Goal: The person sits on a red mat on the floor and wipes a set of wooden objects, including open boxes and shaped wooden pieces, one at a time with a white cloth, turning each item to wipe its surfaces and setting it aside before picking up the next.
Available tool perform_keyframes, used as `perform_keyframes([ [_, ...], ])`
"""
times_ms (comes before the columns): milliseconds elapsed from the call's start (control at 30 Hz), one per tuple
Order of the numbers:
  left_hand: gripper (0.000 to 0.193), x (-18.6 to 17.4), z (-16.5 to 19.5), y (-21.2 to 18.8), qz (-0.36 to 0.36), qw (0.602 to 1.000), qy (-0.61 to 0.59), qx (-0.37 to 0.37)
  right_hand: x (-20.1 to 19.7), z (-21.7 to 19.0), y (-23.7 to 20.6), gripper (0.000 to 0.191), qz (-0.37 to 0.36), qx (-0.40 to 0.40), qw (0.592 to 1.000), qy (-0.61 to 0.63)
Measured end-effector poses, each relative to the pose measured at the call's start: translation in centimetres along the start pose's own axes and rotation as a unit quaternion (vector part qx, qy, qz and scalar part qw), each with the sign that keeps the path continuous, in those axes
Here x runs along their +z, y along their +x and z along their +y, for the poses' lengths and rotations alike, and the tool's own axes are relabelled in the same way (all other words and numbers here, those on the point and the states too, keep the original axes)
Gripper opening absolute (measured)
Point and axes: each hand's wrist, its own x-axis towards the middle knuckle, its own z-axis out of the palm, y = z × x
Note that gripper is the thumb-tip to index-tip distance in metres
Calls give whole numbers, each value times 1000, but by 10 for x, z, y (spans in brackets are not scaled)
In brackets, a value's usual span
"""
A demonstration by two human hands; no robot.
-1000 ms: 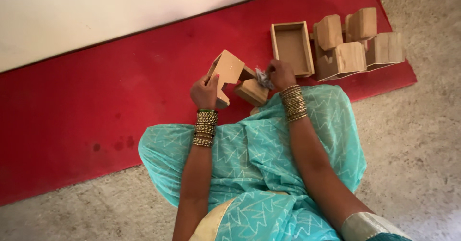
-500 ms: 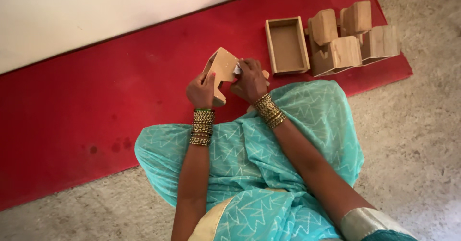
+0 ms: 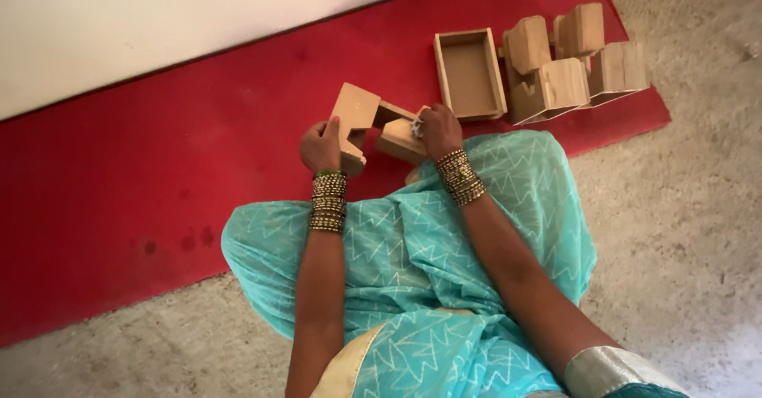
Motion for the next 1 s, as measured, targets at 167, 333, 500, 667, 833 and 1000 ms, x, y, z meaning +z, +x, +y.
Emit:
perform_keyframes([
  [167,44,-9,-7,9,-97,993,-30,57,-3,6,8,7,19,45,999,3],
  [333,63,-19,-4,14,-278,925,-101,237,-8,9,16,6,50,94,994,32],
  [500,56,-19,-1,2,-380,891,-142,205,-9,9,16,20,65,-64,987,135],
  [667,55,-24,3,-3,-353,884,-40,303,-7,-2,14,27,10,-124,969,212],
  [833,58,-29,12,-7,-365,875,-70,310,-16,-11,13,23,6,-122,987,104],
  [1000,53,-26,15,-8,-346,885,-36,309,-27,-21,14,26,-70,-65,989,114],
])
